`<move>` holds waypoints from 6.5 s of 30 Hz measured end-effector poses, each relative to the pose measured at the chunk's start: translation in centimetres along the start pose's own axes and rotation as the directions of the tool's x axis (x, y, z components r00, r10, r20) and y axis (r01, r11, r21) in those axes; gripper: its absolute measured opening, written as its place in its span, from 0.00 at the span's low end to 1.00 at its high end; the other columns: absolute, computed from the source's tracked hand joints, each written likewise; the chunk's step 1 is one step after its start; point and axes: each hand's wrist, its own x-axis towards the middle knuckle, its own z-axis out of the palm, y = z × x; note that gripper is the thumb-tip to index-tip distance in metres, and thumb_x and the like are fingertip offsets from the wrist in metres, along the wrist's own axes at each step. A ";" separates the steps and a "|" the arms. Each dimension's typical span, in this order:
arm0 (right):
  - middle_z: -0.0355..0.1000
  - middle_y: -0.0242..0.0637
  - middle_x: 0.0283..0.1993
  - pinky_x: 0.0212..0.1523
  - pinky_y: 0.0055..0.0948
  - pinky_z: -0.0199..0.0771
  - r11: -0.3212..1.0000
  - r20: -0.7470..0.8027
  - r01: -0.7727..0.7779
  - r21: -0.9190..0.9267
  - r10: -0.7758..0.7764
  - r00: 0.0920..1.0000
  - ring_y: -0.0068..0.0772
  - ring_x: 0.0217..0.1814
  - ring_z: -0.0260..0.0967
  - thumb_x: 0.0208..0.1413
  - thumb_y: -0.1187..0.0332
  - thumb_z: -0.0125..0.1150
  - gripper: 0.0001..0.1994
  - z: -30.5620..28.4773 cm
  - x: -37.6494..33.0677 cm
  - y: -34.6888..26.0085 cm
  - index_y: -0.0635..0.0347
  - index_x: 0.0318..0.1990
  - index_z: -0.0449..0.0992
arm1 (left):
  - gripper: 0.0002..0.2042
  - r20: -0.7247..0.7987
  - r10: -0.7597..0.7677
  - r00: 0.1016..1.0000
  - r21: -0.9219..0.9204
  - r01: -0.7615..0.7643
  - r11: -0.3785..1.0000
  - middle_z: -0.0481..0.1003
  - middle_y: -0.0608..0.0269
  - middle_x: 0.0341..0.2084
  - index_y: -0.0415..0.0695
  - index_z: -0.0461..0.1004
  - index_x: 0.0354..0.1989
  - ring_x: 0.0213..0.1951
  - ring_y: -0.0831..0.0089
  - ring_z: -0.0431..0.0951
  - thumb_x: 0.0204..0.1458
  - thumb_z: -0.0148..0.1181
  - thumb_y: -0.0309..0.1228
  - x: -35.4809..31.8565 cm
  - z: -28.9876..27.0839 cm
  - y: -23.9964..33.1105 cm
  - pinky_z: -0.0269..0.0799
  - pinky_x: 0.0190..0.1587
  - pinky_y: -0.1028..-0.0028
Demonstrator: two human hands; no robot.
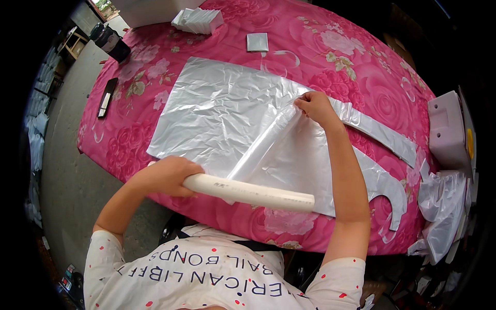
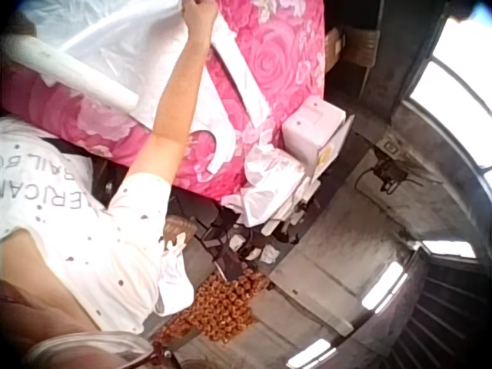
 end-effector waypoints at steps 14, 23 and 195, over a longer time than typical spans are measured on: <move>0.70 0.32 0.29 0.32 0.21 0.65 0.996 0.114 -0.085 0.030 0.081 0.990 0.19 0.29 0.64 0.52 0.64 0.58 0.13 1.1 1.5 -1.6 0.66 0.38 0.74 | 0.40 -0.022 0.549 0.835 0.377 -0.502 0.778 0.53 0.46 0.61 0.32 0.55 0.59 0.64 0.57 0.52 0.49 0.45 0.57 6.5 8.8 -0.1 0.46 0.64 0.60; 0.68 0.43 0.46 0.49 0.37 0.65 0.798 0.043 0.449 -0.401 -0.473 0.880 0.43 0.48 0.66 0.47 0.66 0.61 0.20 9.0 -15.6 -4.4 0.61 0.49 0.70 | 0.44 -0.074 0.407 0.910 0.347 -0.359 0.866 0.47 0.46 0.64 0.33 0.48 0.63 0.67 0.59 0.44 0.48 0.42 0.59 5.2 12.2 1.2 0.39 0.66 0.60; 0.66 0.40 0.56 0.60 0.34 0.60 0.690 0.074 0.583 -0.429 -0.617 0.784 0.41 0.60 0.60 0.45 0.73 0.56 0.21 9.5 -12.4 0.5 0.61 0.51 0.70 | 0.27 -0.500 0.302 0.812 0.454 -0.051 0.889 0.64 0.49 0.54 0.31 0.63 0.53 0.53 0.58 0.65 0.40 0.54 0.25 10.1 8.4 -0.1 0.62 0.55 0.66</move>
